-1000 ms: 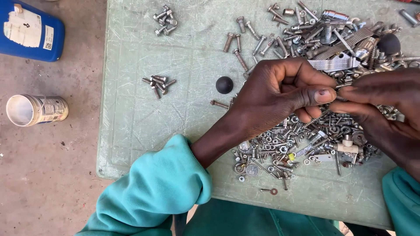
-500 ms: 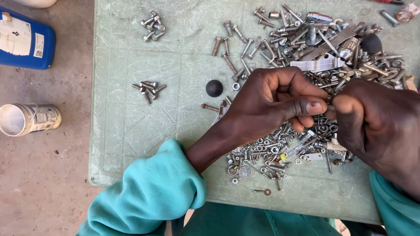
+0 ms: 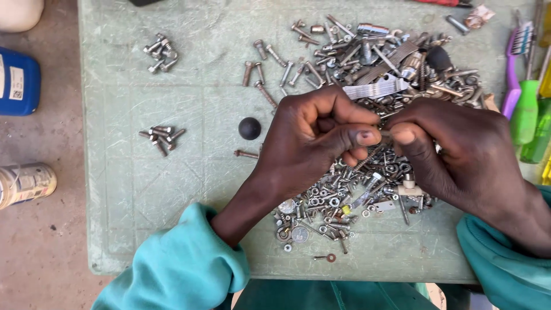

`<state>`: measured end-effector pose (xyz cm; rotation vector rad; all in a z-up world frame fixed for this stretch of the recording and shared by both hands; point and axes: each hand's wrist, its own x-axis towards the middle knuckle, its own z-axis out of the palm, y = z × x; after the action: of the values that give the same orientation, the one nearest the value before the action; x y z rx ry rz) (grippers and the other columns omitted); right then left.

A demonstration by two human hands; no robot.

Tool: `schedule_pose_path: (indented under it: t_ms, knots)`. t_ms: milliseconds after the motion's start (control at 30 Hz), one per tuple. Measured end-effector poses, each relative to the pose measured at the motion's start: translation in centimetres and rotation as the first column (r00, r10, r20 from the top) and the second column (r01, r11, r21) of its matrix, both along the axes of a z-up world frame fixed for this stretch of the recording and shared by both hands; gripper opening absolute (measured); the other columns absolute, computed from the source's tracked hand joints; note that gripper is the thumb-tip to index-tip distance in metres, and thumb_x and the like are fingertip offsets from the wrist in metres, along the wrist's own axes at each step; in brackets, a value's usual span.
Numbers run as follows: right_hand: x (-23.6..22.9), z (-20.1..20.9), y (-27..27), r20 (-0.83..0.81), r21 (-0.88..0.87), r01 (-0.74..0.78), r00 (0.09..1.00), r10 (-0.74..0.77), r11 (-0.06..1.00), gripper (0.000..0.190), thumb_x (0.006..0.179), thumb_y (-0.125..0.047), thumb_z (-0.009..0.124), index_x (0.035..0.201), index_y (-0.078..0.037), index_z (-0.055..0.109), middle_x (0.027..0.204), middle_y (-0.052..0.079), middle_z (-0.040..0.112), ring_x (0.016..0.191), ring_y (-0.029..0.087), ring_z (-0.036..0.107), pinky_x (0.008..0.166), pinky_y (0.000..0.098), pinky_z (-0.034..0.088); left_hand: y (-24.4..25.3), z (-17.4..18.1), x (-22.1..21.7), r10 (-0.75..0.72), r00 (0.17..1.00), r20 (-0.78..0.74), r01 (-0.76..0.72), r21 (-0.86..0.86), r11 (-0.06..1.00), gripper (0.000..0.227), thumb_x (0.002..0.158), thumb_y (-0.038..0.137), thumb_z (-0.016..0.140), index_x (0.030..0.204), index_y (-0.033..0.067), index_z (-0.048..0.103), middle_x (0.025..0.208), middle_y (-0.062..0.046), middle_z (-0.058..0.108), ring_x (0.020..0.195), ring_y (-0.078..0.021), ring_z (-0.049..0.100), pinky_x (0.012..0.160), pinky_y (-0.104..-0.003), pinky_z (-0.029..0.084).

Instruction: Sorting through a pile of various screws, bolts, and small metal components on a table.

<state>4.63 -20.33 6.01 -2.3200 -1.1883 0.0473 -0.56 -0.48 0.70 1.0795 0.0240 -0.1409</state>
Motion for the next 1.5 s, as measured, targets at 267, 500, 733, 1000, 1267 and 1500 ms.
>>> schedule_pose_path:
  t_ms: [267,500,733,1000,1267,1500]
  knots:
    - [0.6,0.9,0.4,-0.055,0.087,-0.090,0.994,0.095,0.992,0.044,0.103,-0.029,0.041,0.106,0.005,0.068,0.086,0.013,0.066,0.073,0.025,0.064,0.067,0.0373,0.051,0.7,-0.1,0.3,0.030,1.000,0.007,-0.031,0.018,0.999,0.019,0.090,0.011,0.075,0.104,-0.0015,0.069,0.084,-0.013,0.074,0.070,-0.0162,0.072,0.060,-0.026,0.064]
    - [0.6,1.4,0.3,-0.085,0.130,-0.081,0.992,0.093,0.988,0.051,0.104,-0.029,0.033,0.104,0.011,0.064,0.094,0.021,0.065,0.078,0.030,0.065,0.066,0.0395,0.051,0.4,-0.5,0.3,0.034,0.999,0.005,-0.034,-0.007,0.999,0.020,0.089,0.011,0.076,0.103,-0.0011,0.070,0.082,-0.013,0.074,0.068,-0.0151,0.072,0.059,-0.026,0.063]
    - [0.7,0.8,-0.3,0.135,0.253,-0.087,0.989,0.053,0.963,0.063,0.106,-0.035,0.028,0.105,0.010,0.073,0.100,0.029,0.064,0.091,0.036,0.066,0.078,0.0446,0.053,0.8,-0.3,0.3,0.026,0.999,0.031,-0.027,0.025,0.999,0.019,0.091,0.010,0.075,0.105,-0.0016,0.069,0.086,-0.013,0.075,0.071,-0.0163,0.073,0.063,-0.027,0.065]
    - [1.1,0.3,-1.2,0.086,0.220,-0.076,0.995,0.058,0.973,0.070,0.103,-0.042,0.026,0.110,0.007,0.076,0.099,0.023,0.060,0.092,0.031,0.060,0.073,0.0414,0.046,0.7,-0.2,0.2,-0.001,0.999,0.032,0.000,0.038,0.999,0.018,0.092,0.010,0.074,0.104,-0.0010,0.070,0.086,-0.013,0.075,0.071,-0.0165,0.073,0.062,-0.026,0.065]
    - [0.9,0.9,-1.1,0.089,0.171,-0.031,0.996,0.016,0.985,0.079,0.107,-0.043,0.019,0.108,0.010,0.078,0.099,0.023,0.057,0.089,0.033,0.056,0.080,0.0454,0.042,0.7,0.0,0.2,0.011,0.999,0.045,-0.012,0.030,0.999,0.018,0.092,0.011,0.073,0.105,-0.0013,0.069,0.087,-0.015,0.075,0.071,-0.0176,0.074,0.060,-0.027,0.065]
    - [1.3,0.4,-1.1,0.160,0.141,-0.045,0.987,0.022,0.989,0.078,0.107,-0.042,0.020,0.106,0.006,0.082,0.096,0.020,0.061,0.093,0.036,0.055,0.089,0.0539,0.039,1.0,0.2,0.3,0.016,0.999,0.044,-0.016,-0.012,1.000,0.022,0.091,0.011,0.074,0.106,-0.0041,0.068,0.088,-0.017,0.074,0.070,-0.0184,0.073,0.059,-0.028,0.064]
